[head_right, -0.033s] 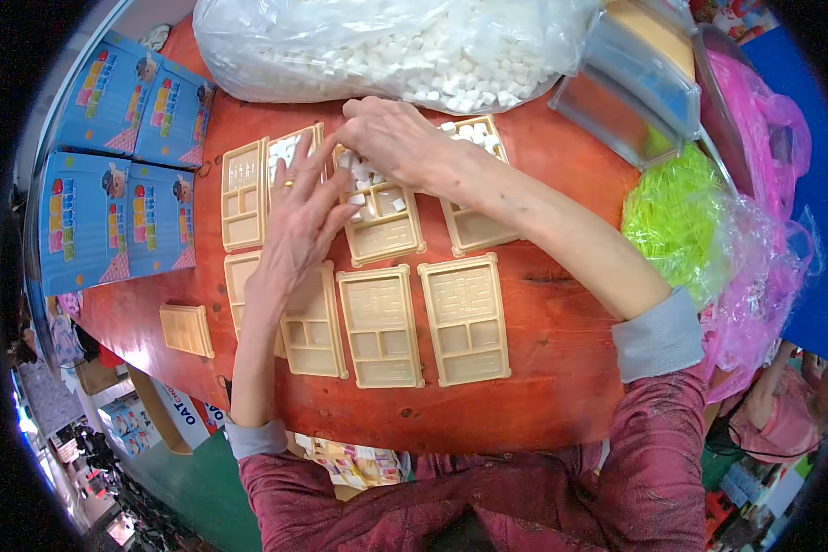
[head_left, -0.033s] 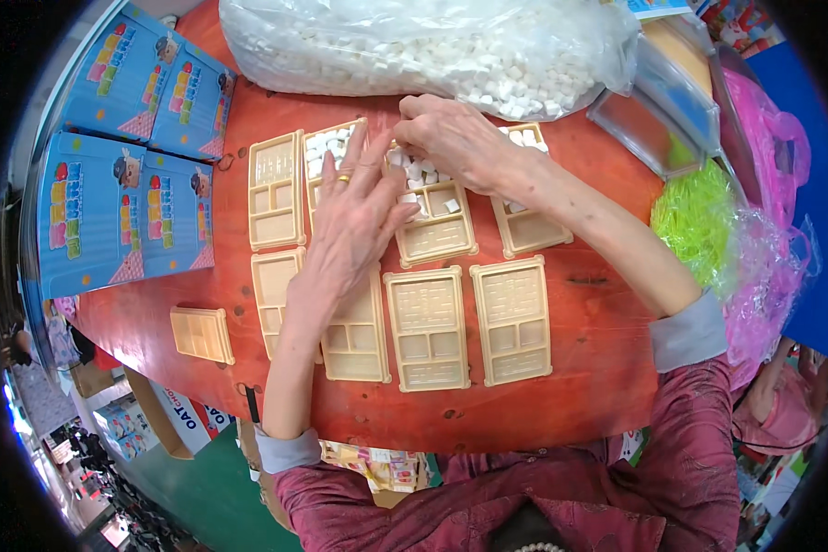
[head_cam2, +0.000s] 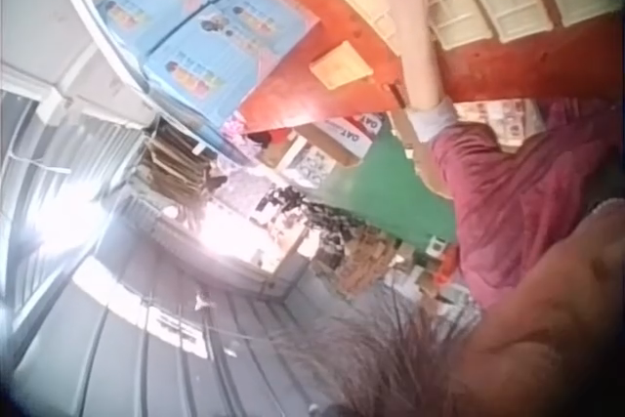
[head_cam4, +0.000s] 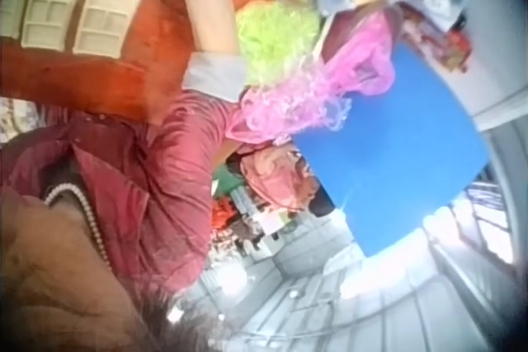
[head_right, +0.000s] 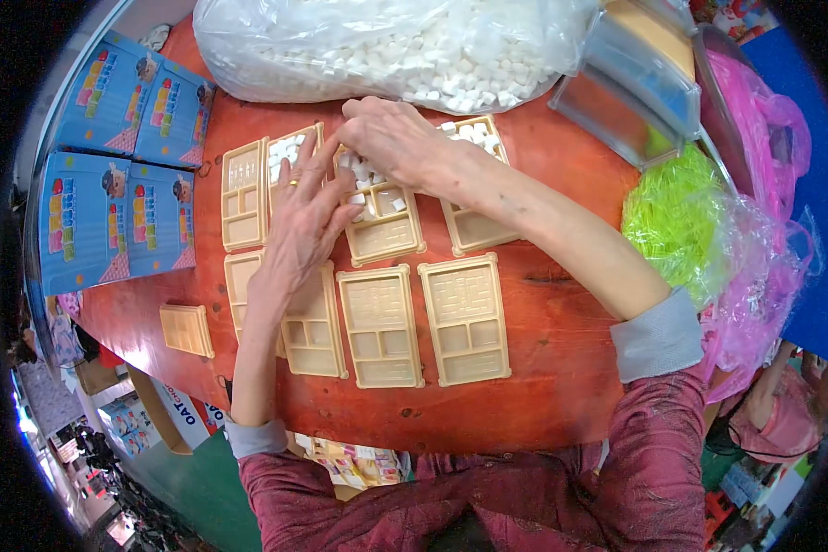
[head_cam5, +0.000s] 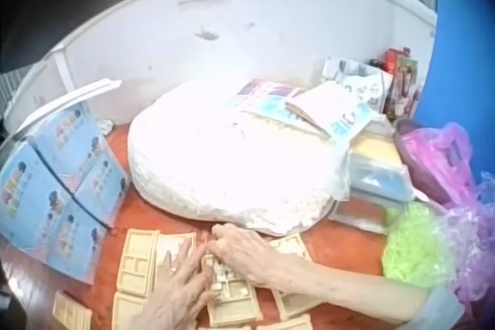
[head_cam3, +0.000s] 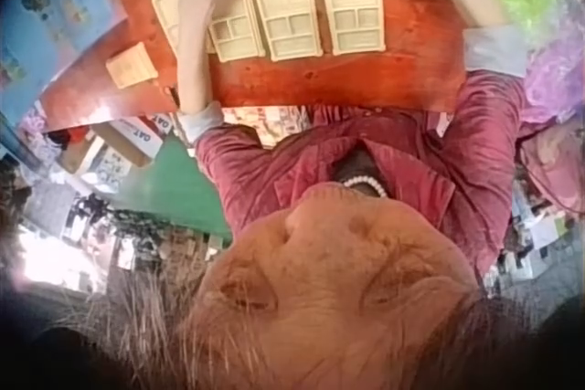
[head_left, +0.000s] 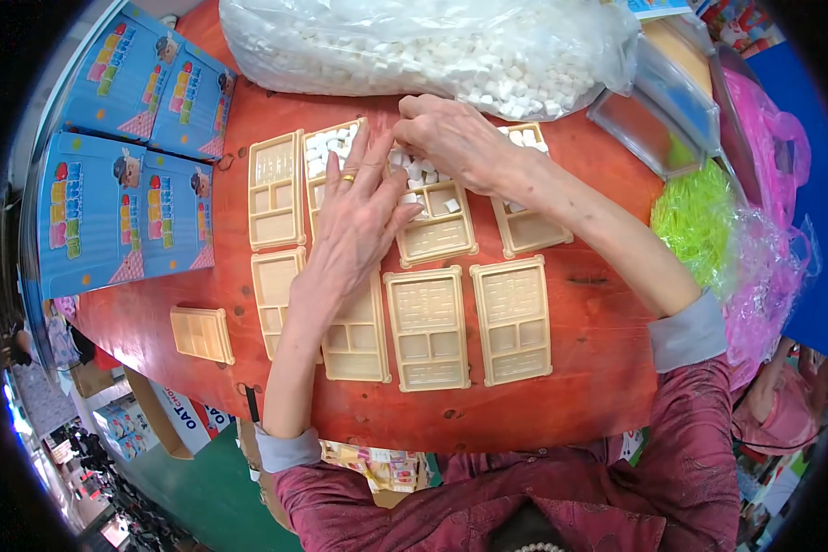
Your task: Folding plastic tray inserts and filling them with small white foam cubes on a factory assembly line.
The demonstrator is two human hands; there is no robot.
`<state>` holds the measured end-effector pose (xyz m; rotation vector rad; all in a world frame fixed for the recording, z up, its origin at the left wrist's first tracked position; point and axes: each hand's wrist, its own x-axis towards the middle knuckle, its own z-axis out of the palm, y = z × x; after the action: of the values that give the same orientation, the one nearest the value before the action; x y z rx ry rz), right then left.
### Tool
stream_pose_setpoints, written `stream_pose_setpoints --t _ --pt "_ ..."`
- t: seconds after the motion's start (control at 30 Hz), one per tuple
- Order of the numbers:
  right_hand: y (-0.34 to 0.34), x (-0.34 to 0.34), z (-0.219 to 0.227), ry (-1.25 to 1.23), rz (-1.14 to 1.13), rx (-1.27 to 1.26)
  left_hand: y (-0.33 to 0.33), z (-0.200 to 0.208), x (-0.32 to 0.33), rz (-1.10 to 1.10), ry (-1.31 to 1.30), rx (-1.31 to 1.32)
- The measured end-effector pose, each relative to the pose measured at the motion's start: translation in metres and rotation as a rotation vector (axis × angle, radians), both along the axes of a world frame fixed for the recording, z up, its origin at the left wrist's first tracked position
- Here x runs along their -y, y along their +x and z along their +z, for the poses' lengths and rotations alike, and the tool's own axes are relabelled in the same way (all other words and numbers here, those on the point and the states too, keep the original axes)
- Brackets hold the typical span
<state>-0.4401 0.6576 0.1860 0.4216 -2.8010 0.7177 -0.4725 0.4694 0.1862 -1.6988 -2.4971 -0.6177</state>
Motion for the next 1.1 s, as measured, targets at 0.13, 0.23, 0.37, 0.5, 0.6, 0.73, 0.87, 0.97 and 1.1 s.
stream_pose_setpoints --t 0.13,0.23,0.37,0.5,0.6,0.73,0.87,0.97,1.1 --pt "0.001 -0.006 -0.004 0.0 -0.054 -0.007 0.003 -0.005 0.001 0.036 -0.024 -0.019" --pt "0.006 -0.013 -0.005 -0.008 -0.068 -0.001 0.004 -0.005 0.0 0.035 0.043 0.008" --pt "0.008 -0.01 -0.004 0.013 -0.105 -0.004 0.003 -0.009 -0.002 0.025 0.048 -0.038" --pt "0.009 -0.006 -0.002 -0.049 -0.085 -0.089 0.001 -0.009 -0.004 0.053 0.027 -0.102" --pt "0.011 -0.002 0.001 0.02 -0.068 -0.069 -0.001 -0.009 -0.005 0.082 0.043 -0.122" --pt "0.022 -0.007 0.011 -0.091 -0.054 0.004 -0.004 -0.008 -0.011 0.12 0.139 -0.096" --pt "0.025 0.0 0.002 -0.154 0.003 0.011 -0.01 -0.01 -0.013 0.126 0.102 -0.108" --pt "0.027 0.003 0.002 -0.108 -0.028 0.051 -0.011 -0.007 -0.019 0.135 0.116 -0.093" --pt "0.026 0.004 0.003 -0.07 -0.058 0.071 -0.015 -0.008 -0.019 0.128 0.178 -0.008"
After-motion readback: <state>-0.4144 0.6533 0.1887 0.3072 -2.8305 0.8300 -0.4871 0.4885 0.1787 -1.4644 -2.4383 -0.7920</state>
